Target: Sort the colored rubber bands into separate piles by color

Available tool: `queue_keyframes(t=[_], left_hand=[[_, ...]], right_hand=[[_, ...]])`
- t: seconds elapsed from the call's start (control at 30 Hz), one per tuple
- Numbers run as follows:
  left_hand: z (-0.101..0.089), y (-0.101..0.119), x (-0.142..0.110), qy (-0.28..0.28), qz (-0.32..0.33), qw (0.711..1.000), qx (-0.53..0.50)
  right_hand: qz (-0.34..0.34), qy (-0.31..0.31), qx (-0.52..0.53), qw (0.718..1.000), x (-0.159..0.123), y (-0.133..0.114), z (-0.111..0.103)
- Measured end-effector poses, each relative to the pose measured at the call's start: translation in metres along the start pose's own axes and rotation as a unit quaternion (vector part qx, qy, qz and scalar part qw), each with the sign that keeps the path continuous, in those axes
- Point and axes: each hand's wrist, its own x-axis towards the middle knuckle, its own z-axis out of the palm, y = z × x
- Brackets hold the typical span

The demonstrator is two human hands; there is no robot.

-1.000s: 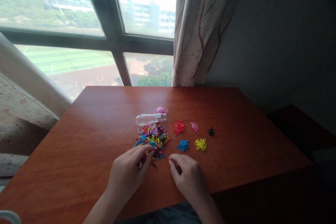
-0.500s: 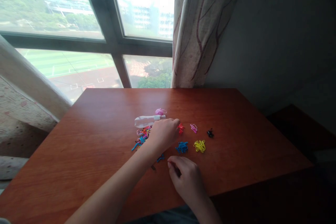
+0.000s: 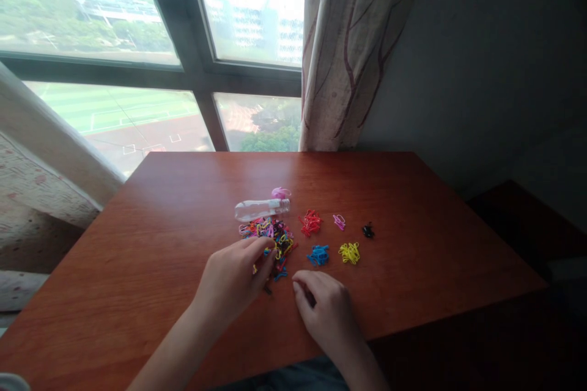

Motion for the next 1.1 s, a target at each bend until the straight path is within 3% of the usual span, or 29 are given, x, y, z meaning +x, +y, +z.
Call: queue_keyframes(t=[0.2,0.4,0.63,1.1], left_hand=[[-0.003,-0.02,-0.05,0.029,-0.01,0.999,-0.023],[0.001,-0.023,-0.075,0.032,-0.024,0.999,0.016],[0.009,-0.019,-0.081,0.014,-0.031,0.999,0.036],[0.019,-0.009,-0.072,0.046,-0.025,0.998,0.035]], right_hand=[[0.004,-0.005,-0.007,1.0,-0.001,-0.001,0.001],[-0.003,-0.003,-0.019,1.0,-0.001,-0.001,0.001],[-0.012,-0.001,-0.037,0.999,0.001,-0.002,0.0],[-0.012,-0.002,-0.04,0.999,0.003,-0.004,-0.001]])
